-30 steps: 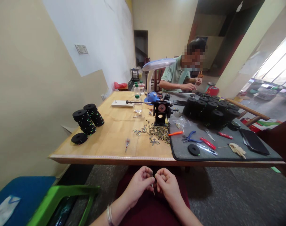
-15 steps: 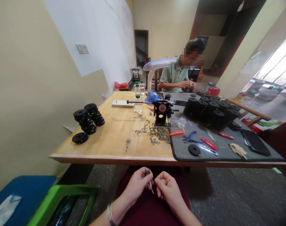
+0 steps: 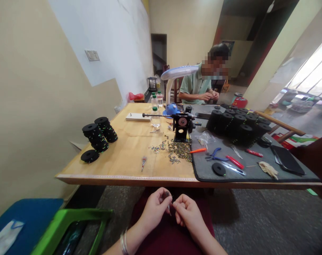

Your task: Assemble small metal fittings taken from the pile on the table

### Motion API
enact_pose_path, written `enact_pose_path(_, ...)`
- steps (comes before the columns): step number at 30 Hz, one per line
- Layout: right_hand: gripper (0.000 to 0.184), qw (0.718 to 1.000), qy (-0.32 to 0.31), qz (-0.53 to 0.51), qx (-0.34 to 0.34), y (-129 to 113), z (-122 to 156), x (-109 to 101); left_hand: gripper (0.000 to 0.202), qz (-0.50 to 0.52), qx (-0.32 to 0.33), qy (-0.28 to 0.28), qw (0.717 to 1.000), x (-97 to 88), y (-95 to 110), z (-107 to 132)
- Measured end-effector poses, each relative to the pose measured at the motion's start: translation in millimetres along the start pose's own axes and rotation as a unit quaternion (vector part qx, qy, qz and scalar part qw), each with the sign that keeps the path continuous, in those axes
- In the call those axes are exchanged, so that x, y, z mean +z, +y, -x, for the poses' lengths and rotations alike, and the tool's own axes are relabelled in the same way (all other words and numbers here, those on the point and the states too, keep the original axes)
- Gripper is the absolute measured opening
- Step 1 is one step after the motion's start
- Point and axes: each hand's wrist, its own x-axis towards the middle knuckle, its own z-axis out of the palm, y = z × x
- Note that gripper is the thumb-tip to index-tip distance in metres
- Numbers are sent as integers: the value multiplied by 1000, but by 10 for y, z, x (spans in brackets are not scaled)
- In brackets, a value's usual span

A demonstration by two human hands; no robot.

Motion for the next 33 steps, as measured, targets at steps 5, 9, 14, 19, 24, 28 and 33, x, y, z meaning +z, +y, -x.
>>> enact_pose_path(5, 50, 1000, 10, -1, -4, -35, 0, -3, 15, -22, 32, -4, 999, 9, -65, 14)
enact_pose_path(9, 53, 1000, 11, -15, -12, -23, -11, -5, 13, -44, 53, -7, 998, 11, -128, 33)
enact_pose_path(14, 54, 999, 14, -31, -23, -12, -22, -10, 12, -74, 66, -17, 995, 6, -126, 58)
enact_pose_path(19, 51, 999, 18, -38, -25, -9, -30, -13, 13, -81, 66, -22, 994, 7, -91, 64)
enact_pose_path(24, 48, 998, 26, -38, -31, 6, -40, -14, 14, -87, 61, -18, 994, 24, -85, 65)
enact_pose_path(28, 44, 997, 29, -53, -40, 3, -47, -4, 12, -86, 56, -22, 994, 41, -86, 61)
enact_pose_path(33, 43, 994, 35, -98, -34, 8, -57, -5, 10, -76, 45, -29, 996, 58, -82, 67)
